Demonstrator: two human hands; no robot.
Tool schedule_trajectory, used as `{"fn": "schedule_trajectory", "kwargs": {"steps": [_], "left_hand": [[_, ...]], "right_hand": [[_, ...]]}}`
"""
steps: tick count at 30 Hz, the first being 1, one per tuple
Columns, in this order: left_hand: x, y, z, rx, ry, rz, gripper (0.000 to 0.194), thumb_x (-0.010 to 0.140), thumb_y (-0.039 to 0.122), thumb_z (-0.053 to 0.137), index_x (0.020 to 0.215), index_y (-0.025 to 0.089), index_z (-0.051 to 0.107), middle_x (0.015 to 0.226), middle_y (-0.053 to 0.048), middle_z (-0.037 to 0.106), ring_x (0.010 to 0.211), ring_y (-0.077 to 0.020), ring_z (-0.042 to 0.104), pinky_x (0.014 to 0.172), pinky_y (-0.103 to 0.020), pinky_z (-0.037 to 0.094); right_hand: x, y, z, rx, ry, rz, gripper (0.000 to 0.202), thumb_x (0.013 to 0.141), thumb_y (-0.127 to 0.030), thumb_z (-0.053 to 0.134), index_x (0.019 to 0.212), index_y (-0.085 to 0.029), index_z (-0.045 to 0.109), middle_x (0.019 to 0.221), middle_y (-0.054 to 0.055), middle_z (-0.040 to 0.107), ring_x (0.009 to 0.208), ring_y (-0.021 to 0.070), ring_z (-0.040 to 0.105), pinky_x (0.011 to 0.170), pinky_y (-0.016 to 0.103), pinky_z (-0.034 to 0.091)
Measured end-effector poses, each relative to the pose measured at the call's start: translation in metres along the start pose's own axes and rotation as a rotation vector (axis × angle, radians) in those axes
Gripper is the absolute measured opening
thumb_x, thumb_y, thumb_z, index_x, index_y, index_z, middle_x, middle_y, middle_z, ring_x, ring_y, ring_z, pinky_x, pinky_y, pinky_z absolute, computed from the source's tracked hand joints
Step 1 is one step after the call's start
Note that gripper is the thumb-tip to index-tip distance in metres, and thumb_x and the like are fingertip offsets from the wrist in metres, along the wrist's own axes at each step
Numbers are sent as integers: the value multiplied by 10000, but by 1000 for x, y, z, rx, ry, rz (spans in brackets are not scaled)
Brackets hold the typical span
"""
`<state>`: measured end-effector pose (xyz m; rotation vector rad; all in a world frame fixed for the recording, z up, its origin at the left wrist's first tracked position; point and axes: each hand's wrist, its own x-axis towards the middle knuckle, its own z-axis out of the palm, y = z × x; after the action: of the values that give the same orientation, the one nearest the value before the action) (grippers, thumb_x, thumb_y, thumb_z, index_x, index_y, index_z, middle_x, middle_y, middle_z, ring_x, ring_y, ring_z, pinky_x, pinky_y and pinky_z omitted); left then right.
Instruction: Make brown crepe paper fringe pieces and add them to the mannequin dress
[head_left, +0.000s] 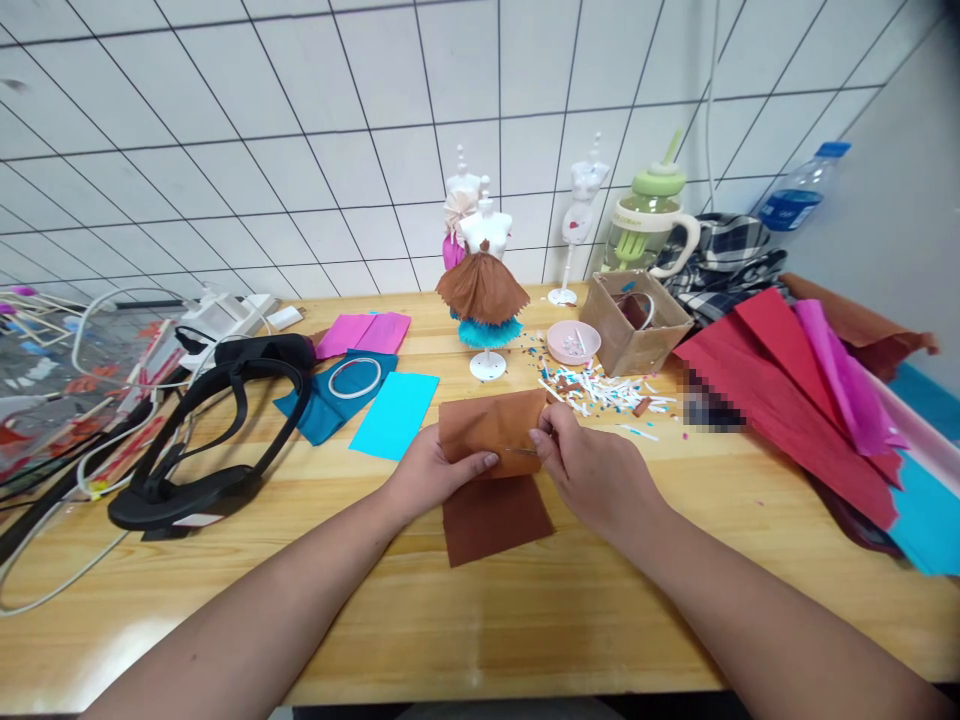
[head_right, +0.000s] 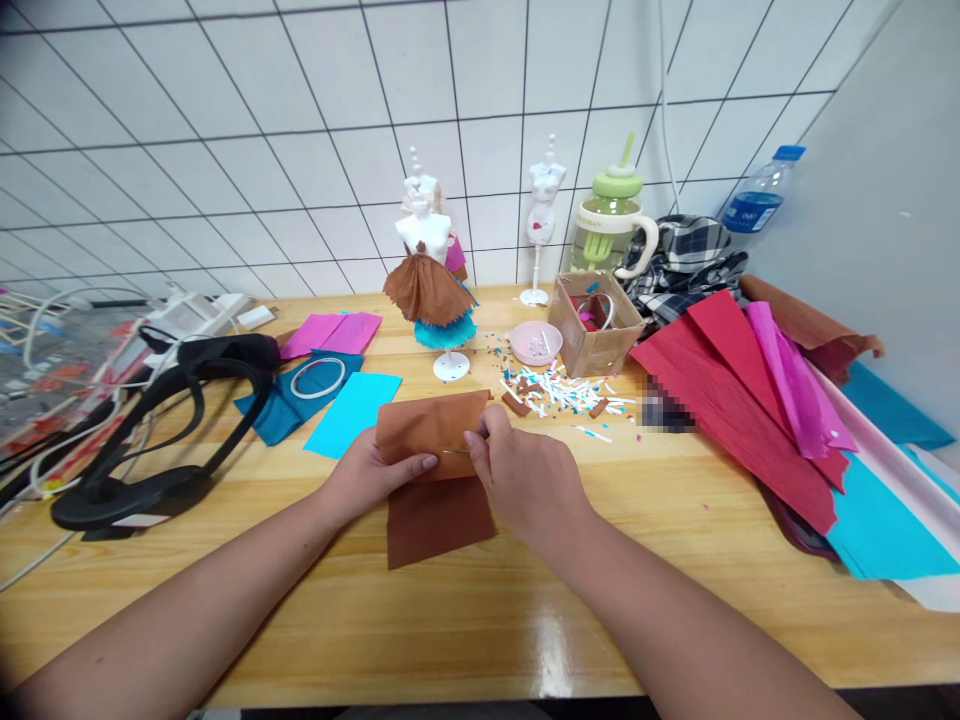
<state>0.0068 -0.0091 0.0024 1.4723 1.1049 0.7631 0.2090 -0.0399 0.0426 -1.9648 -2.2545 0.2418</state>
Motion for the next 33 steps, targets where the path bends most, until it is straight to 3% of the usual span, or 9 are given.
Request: {"fn": "schedule_trajectory", "kwargs": {"steps": [33], "left_hand": [[0,-5,4,121,23,67,451,712,395,729,1083,150,653,1088,-91,718,997,-295,669,855,-398,546]], "right_hand": [[-2,-4,7,-91,24,-49,282,989,-368,253,948,-223,492,658,19,685,571,183,657,470,262,186]]}}
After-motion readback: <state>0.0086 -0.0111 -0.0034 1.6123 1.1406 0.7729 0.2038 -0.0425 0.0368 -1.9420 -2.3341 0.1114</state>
